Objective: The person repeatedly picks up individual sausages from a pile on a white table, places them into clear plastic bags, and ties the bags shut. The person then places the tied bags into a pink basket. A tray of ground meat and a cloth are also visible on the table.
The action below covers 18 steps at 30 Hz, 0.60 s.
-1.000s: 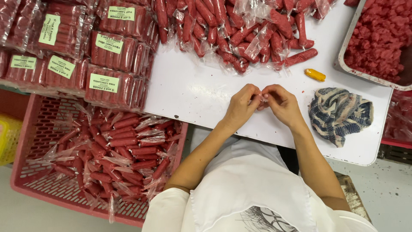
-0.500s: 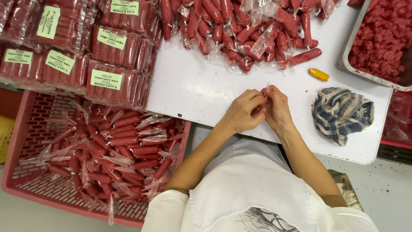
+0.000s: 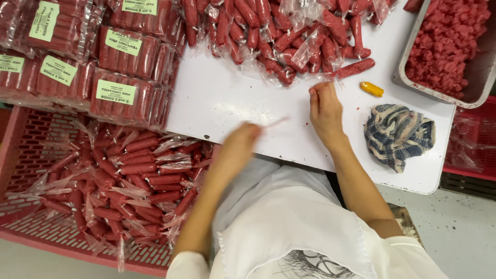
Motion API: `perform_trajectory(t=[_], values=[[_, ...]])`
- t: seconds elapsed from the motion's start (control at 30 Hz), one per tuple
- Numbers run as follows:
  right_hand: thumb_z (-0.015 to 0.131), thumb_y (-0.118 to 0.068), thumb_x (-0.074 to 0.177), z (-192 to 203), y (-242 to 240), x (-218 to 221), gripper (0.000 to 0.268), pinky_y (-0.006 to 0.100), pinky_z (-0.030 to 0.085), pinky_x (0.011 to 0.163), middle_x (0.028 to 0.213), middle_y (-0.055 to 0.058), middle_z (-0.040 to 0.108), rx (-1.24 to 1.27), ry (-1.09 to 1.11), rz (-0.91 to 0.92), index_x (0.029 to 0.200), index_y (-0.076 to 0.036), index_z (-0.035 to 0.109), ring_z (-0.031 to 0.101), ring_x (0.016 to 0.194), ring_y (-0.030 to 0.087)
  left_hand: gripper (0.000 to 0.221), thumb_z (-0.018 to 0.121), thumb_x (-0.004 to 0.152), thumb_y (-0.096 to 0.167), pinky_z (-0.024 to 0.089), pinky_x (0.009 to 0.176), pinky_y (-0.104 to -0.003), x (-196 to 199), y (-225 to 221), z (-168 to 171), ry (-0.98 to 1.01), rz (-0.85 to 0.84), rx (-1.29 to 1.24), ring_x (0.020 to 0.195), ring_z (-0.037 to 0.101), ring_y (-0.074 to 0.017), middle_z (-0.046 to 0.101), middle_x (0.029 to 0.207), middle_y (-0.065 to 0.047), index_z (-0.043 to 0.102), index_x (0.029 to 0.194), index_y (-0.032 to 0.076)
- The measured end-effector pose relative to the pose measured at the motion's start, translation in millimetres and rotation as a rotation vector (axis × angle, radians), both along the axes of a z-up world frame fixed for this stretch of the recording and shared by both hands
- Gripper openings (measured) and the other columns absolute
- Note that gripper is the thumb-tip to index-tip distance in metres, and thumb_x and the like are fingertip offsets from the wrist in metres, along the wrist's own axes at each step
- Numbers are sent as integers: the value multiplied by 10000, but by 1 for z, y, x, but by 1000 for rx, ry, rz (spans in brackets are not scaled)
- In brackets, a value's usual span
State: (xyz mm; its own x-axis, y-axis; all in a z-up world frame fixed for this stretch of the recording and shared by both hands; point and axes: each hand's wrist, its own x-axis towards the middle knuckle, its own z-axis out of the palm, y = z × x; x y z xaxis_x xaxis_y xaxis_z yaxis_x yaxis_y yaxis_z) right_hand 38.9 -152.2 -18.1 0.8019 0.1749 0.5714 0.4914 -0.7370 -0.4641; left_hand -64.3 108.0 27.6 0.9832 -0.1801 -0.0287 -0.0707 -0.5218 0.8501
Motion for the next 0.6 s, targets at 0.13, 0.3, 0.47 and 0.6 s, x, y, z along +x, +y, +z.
perform_trajectory(t=[0.13,0.3,0.47,0.6], values=[[753,-30,982,22,-10,17,606,671,614,737,1375,278,417,-211,186,-178,1496,-27,430,645,1028,574,101,683,911,166,560,724,-433,-59,105,43,-170,189,911,814,715,-337,698,834,-110,771,902,117],[425,-64,1146,31,-6,-3,113,306,489,563,595,43,542,457,417,60,1126,-96,531,584,527,189,193,649,928,123,546,777,-499,-28,49,79,-184,213,703,922,701,-413,709,927,-172,761,1062,41],[486,-73,1088,65,-14,-26,192,230,444,388,861,161,628,1137,705,310,1258,-19,558,589,508,149,340,523,1054,122,479,1022,-570,53,-87,33,-259,-39,-231,1201,590,-521,622,1229,-305,583,1327,-70],[583,-136,1066,70,-43,-32,212,193,333,275,708,87,488,1431,796,231,1170,37,646,397,365,77,275,472,1057,292,537,687,-433,65,-152,0,-141,-100,-366,743,683,-324,609,721,-104,628,912,117]])
